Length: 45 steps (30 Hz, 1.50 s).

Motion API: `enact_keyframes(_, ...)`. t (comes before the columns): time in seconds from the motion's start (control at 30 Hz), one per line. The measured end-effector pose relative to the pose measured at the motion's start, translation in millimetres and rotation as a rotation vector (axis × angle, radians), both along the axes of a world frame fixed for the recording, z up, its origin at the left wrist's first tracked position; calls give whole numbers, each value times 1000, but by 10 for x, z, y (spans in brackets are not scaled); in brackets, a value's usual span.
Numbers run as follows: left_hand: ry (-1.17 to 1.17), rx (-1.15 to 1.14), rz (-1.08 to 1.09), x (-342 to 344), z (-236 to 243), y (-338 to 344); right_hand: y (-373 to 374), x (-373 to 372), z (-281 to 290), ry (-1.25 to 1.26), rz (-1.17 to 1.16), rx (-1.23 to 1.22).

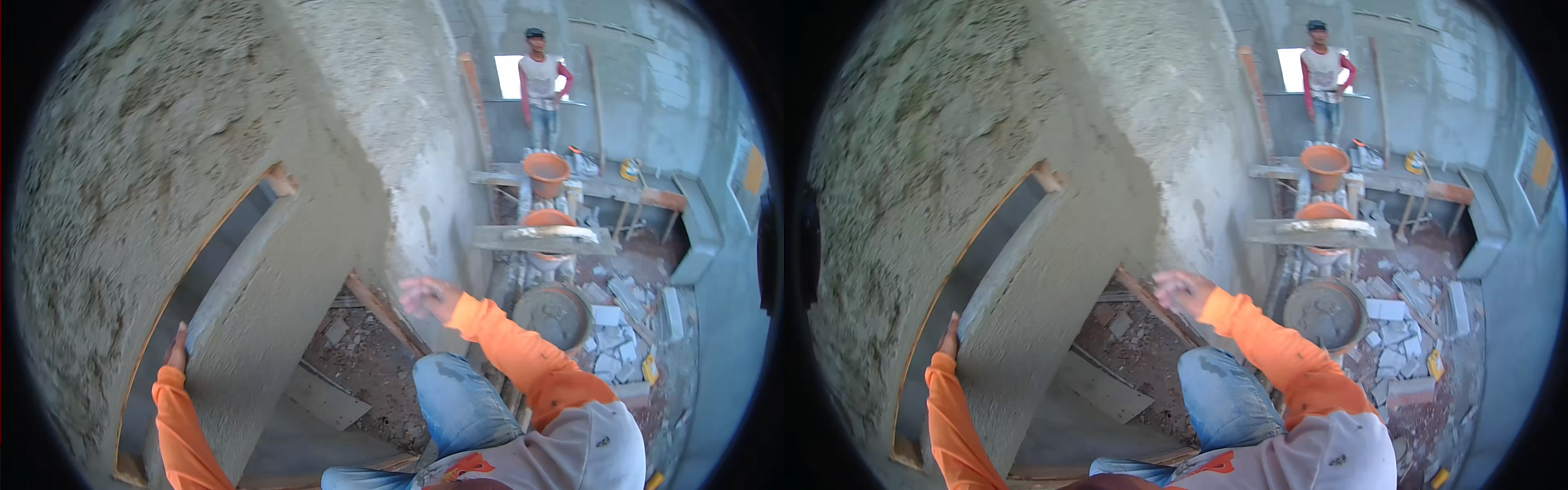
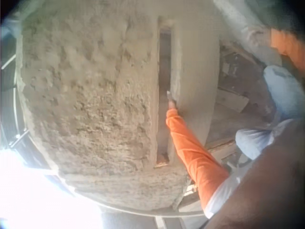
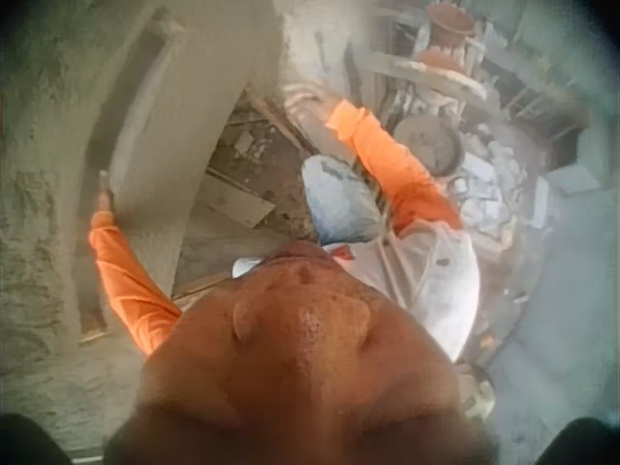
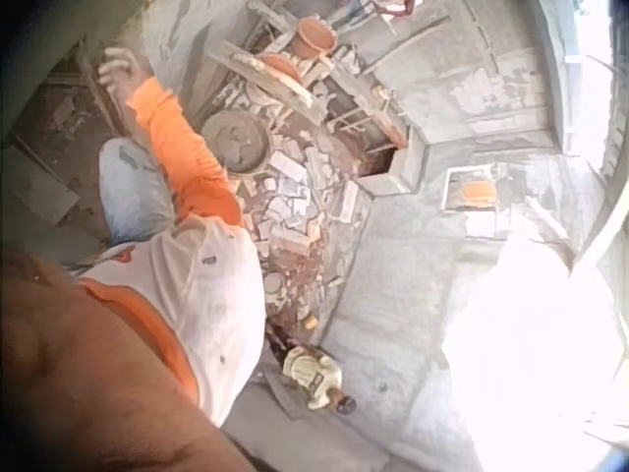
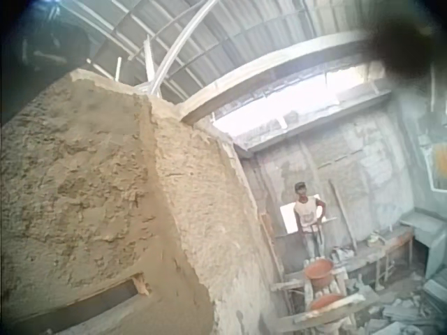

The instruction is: The person smooths wet mortar on a wall archway using a plastering float, then scoops mortar from a bucket with a trowel to apply and smooth it along the wall edges.

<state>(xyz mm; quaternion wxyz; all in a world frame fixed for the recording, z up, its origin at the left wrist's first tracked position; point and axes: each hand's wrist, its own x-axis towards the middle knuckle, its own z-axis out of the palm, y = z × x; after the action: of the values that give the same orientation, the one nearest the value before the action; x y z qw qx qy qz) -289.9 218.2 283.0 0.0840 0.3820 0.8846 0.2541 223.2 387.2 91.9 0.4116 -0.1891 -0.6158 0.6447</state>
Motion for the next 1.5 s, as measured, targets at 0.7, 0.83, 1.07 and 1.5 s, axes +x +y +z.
enact_keyframes(0.7,-84,63,-50,-337,-28,-181,-1216,271,-1332,-1218,36,41)
enact_keyframes(0.83,-100,83,-109,-319,-41,-145,-1522,502,-1234,-1261,53,105)
enact_keyframes(1.07,-196,43,-110,-419,-65,-51,-1498,458,-1156,-1231,-25,54)
enact_keyframes(1.5,-30,152,-214,-1176,-294,213,-286,-627,-2036,-1466,-126,-68)
